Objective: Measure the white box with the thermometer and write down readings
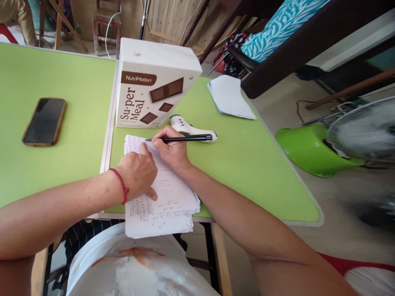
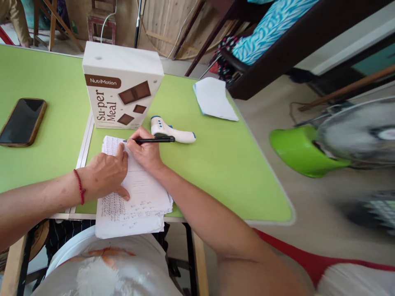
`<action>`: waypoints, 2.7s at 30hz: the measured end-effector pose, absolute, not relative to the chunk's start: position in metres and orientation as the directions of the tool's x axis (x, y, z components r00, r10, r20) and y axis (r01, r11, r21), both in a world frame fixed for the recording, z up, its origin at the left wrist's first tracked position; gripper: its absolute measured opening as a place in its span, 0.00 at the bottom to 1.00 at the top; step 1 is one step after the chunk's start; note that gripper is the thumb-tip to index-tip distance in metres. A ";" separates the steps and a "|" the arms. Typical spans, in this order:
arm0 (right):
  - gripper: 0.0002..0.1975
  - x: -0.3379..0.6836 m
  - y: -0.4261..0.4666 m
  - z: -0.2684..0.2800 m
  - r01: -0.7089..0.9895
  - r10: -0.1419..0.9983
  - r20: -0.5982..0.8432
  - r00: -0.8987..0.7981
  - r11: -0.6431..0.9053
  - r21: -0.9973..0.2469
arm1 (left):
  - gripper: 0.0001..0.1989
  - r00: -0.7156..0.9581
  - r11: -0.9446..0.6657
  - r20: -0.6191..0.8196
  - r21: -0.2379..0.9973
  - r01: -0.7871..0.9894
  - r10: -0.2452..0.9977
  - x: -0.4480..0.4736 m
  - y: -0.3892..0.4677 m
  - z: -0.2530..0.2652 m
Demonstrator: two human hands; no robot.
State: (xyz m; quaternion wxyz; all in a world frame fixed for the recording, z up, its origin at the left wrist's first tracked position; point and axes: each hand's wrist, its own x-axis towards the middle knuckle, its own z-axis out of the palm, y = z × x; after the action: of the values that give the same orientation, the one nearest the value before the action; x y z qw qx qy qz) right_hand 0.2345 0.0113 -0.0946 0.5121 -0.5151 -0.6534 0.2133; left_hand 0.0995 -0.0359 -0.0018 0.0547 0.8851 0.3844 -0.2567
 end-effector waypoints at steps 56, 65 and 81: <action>0.09 0.234 0.012 -0.095 0.488 0.916 0.401 0.022 0.340 -0.804 | 0.53 0.601 -0.706 -0.456 -0.091 0.702 0.657 0.100 -0.038 -0.004; 0.09 0.235 0.012 -0.096 0.492 0.907 0.419 0.034 0.350 -0.797 | 0.53 0.607 -0.711 -0.453 -0.090 0.697 0.653 0.098 -0.038 -0.003; 0.08 0.237 0.015 -0.102 0.482 0.878 0.477 0.026 0.407 -0.775 | 0.54 0.607 -0.717 -0.448 -0.120 0.687 0.657 0.099 -0.039 -0.005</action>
State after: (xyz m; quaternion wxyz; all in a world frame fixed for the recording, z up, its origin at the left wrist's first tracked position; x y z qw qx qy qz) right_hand 0.2373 0.0149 -0.1025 0.5049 -0.5079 -0.6699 0.1960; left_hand 0.0989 -0.0386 -0.0046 0.0322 0.8957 0.3750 -0.2366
